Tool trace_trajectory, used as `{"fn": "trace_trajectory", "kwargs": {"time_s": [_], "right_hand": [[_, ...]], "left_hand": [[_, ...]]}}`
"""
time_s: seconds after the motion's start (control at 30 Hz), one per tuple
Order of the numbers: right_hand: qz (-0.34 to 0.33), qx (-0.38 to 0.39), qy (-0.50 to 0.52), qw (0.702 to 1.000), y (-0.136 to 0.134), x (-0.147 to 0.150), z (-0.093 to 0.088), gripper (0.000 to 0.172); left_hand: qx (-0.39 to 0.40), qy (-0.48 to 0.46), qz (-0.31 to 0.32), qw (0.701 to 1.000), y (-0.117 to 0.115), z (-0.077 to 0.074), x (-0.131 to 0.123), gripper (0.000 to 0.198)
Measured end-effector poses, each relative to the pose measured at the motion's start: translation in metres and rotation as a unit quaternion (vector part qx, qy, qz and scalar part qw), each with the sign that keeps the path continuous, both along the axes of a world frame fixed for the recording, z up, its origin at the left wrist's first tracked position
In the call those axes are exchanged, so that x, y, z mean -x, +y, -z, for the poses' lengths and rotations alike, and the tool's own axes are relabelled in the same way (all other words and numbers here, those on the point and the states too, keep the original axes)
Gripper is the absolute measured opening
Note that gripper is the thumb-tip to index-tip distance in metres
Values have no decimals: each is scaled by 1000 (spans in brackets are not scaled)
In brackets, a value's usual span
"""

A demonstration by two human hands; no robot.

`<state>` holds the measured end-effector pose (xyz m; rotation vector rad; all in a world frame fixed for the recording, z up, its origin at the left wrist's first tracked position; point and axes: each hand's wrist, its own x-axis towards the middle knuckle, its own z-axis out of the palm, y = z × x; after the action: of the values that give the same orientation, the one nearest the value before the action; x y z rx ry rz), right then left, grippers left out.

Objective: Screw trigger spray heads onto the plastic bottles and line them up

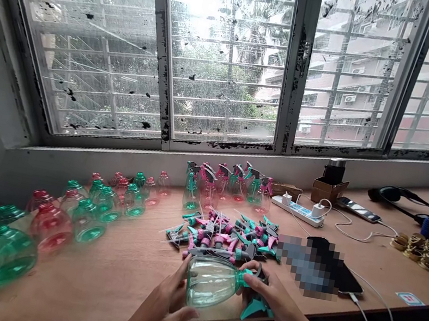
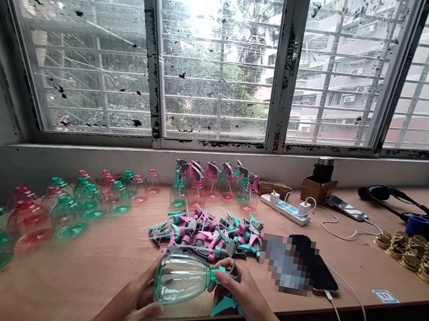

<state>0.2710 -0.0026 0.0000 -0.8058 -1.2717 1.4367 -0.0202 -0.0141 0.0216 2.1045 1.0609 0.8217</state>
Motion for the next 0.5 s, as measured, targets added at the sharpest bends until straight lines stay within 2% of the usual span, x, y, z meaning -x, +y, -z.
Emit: {"fn": "trace_trajectory", "kwargs": {"time_s": [0.2, 0.33, 0.5], "right_hand": [[-1, -1, 16, 1000, 1, 0, 0, 46], [-5, -2, 16, 1000, 2, 0, 1, 43], [-10, -1, 17, 1000, 3, -1, 2, 44]], "left_hand": [[5, -10, -17, 1000, -2, 1, 0, 96], [9, -23, 17, 1000, 2, 7, 0, 95], [-19, 0, 15, 1000, 6, 13, 4, 105]]}}
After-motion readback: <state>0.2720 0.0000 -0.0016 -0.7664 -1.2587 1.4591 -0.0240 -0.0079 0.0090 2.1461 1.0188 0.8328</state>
